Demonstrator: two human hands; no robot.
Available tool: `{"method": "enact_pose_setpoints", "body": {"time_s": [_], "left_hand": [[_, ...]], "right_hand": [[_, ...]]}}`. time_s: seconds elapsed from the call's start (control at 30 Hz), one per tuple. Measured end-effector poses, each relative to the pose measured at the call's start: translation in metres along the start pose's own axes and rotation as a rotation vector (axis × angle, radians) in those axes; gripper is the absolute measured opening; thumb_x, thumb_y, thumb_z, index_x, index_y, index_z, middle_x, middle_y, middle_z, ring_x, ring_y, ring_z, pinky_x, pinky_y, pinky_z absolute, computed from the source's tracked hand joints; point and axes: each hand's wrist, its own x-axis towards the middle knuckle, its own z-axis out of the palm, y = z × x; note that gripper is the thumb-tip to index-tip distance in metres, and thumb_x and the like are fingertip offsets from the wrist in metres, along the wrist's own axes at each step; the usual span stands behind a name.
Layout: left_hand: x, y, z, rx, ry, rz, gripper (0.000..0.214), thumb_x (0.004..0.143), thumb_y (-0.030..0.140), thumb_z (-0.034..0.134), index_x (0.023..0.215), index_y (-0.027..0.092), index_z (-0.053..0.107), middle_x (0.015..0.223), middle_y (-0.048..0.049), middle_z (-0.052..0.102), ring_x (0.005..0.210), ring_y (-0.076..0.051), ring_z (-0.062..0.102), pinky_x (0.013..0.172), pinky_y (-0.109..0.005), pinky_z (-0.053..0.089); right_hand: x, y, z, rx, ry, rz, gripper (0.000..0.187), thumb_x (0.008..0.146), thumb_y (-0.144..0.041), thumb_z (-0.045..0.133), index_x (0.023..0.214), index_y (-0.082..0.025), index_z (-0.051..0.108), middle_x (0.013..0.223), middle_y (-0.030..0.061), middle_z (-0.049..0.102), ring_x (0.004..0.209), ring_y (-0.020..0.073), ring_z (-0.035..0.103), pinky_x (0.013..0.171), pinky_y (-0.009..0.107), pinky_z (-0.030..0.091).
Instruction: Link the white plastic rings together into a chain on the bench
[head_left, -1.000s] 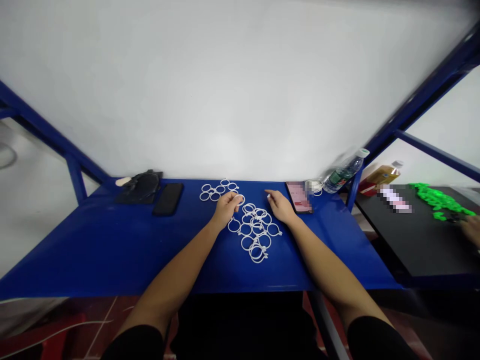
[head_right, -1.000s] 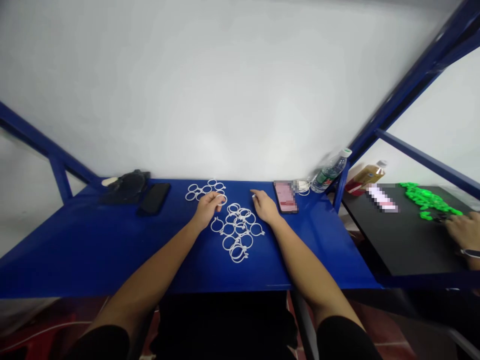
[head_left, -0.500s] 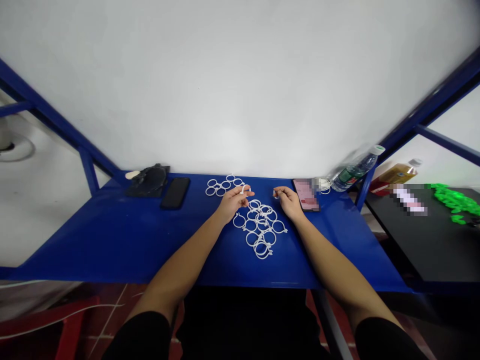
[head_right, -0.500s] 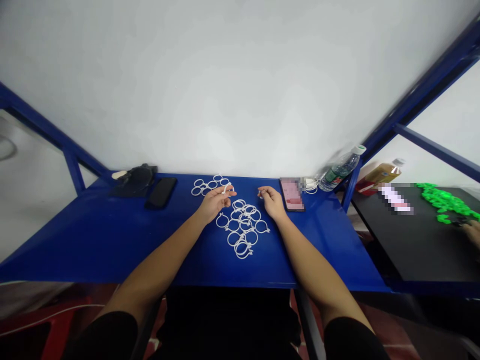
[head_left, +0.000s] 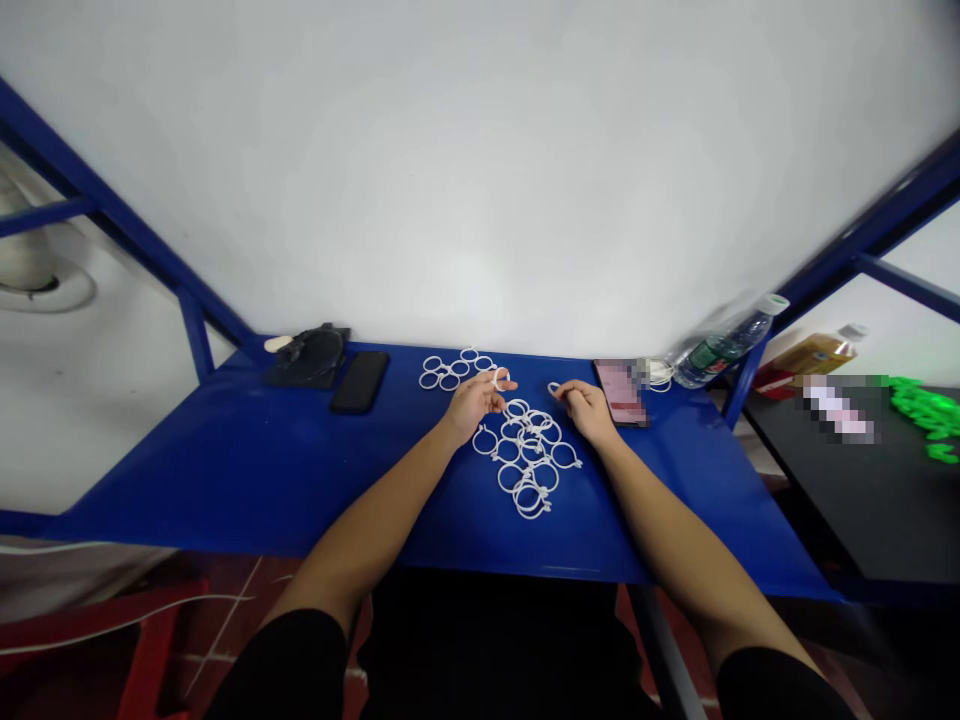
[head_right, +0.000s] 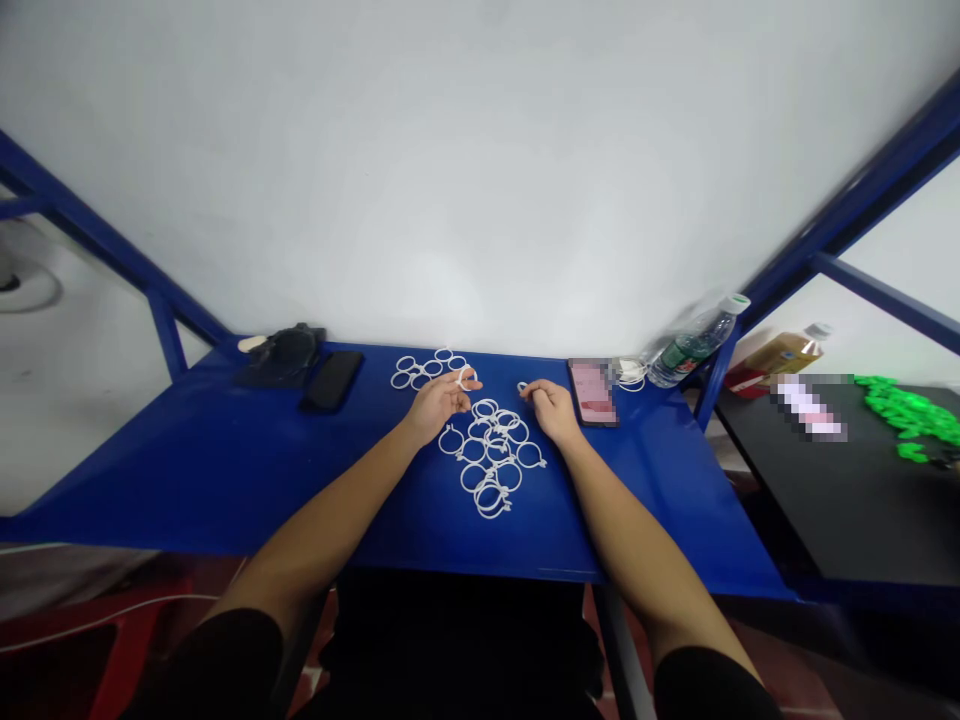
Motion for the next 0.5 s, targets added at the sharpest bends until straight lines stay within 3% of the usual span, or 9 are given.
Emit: {"method": "enact_pose_setpoints", "body": {"time_s": [0.23,0.4,0.5], "left_hand": [[0.002,-0.001,-0.002,0.032,0.072,0.001,0.050,0.082,0.026,0.060,0.128,0.009,0.065,0.106,-0.0141,0.078,0.060,-0.012,0.064,0.060,-0.025,0.050],[0.003,-0.003,0.000,0.111,0.090,0.011,0.047,0.083,0.030,0.064,0.125,0.011,0.067,0.097,-0.0094,0.076,0.055,-0.009,0.060,0.057,-0.024,0.047],[0.004,-0.007,0.000,0.171,0.075,0.070,0.043,0.083,0.032,0.064,0.121,0.013,0.071,0.086,-0.0035,0.071,0.050,-0.007,0.054,0.053,-0.023,0.042]], "right_hand": [[-0.002,-0.012,0.000,0.018,0.088,-0.048,0.017,0.082,-0.023,0.048,0.076,-0.022,0.063,0.066,0.0004,0.059,0.063,0.0179,0.055,0.062,0.030,0.045],[-0.007,-0.016,0.005,-0.037,0.082,-0.039,0.024,0.088,-0.026,0.051,0.106,-0.022,0.067,0.080,0.0016,0.072,0.068,0.0192,0.062,0.067,0.032,0.051],[-0.010,-0.019,0.007,-0.099,0.031,-0.039,0.024,0.091,-0.029,0.052,0.108,-0.023,0.069,0.088,0.0033,0.077,0.068,0.0193,0.066,0.068,0.033,0.053]]}}
